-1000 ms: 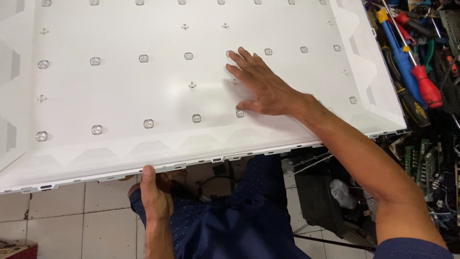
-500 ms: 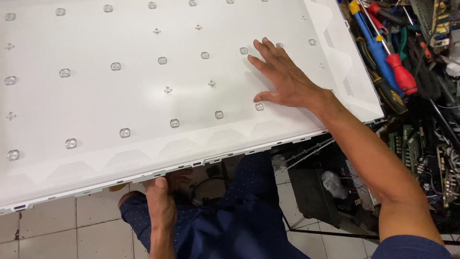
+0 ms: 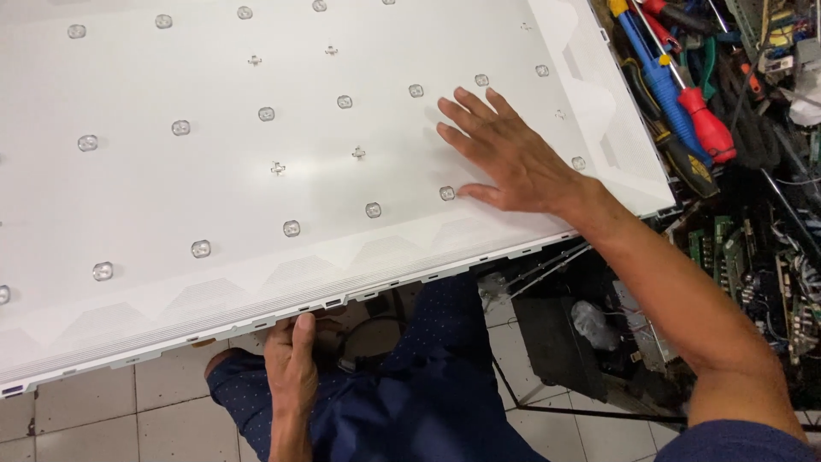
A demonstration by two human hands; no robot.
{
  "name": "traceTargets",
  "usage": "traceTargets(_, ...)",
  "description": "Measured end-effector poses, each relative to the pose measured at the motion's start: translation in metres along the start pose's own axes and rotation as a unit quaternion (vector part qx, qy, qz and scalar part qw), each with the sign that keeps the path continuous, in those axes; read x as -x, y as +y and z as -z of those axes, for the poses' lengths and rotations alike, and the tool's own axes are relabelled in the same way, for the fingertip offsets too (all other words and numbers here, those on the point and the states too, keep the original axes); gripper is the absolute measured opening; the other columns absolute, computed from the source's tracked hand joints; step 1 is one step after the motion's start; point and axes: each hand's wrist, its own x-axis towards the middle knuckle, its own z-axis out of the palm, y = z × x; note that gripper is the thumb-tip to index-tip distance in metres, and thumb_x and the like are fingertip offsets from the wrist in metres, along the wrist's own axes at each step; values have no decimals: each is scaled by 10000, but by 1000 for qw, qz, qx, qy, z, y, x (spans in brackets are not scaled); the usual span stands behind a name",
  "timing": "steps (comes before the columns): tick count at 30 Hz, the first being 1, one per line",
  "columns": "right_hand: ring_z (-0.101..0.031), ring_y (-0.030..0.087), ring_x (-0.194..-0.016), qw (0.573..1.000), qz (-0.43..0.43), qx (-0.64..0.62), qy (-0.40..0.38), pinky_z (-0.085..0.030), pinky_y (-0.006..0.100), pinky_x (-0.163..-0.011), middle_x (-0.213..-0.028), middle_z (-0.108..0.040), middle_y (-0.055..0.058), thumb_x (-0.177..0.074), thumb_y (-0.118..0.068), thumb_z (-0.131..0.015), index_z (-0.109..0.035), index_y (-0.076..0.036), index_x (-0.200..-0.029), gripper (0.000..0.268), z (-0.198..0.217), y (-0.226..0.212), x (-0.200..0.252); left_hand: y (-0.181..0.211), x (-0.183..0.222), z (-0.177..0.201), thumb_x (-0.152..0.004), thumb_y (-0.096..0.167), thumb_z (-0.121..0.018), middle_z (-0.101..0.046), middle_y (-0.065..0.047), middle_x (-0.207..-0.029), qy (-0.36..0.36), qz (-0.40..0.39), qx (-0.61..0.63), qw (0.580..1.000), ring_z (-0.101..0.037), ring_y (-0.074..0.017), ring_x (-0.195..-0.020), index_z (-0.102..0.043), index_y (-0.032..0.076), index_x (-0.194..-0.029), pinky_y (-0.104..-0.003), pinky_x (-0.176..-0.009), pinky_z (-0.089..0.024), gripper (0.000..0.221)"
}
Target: Installing and securing a white reflector sheet over the LED backlight array in a television chassis.
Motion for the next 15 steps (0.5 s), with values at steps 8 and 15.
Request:
traceTargets(8,-300,370,-1576,993,76,93,-13,-276,638,-1268,-1687,-281,188,-878,-220,-939,-251,-54,-1590,1003,9,-24,-11,-16,-3,0,-1015,557,-482,-476,23,-757,12,-20,-40,999,-456,-150,-764,-540,101,-773,-352,-767,-416,520)
traceTargets(15,-261,365,-1595,992,83,93,-21,-255,637,-1281,-1707,-224,184,-924,-146,-872,-201,-64,-1615,967,9,-22,-14,-9,-7,-1,-976,450,-544,-789,-97,-920,7,-27,12,1000,-738,-235,-902,-752,33,-950,-365,-862,-564,467)
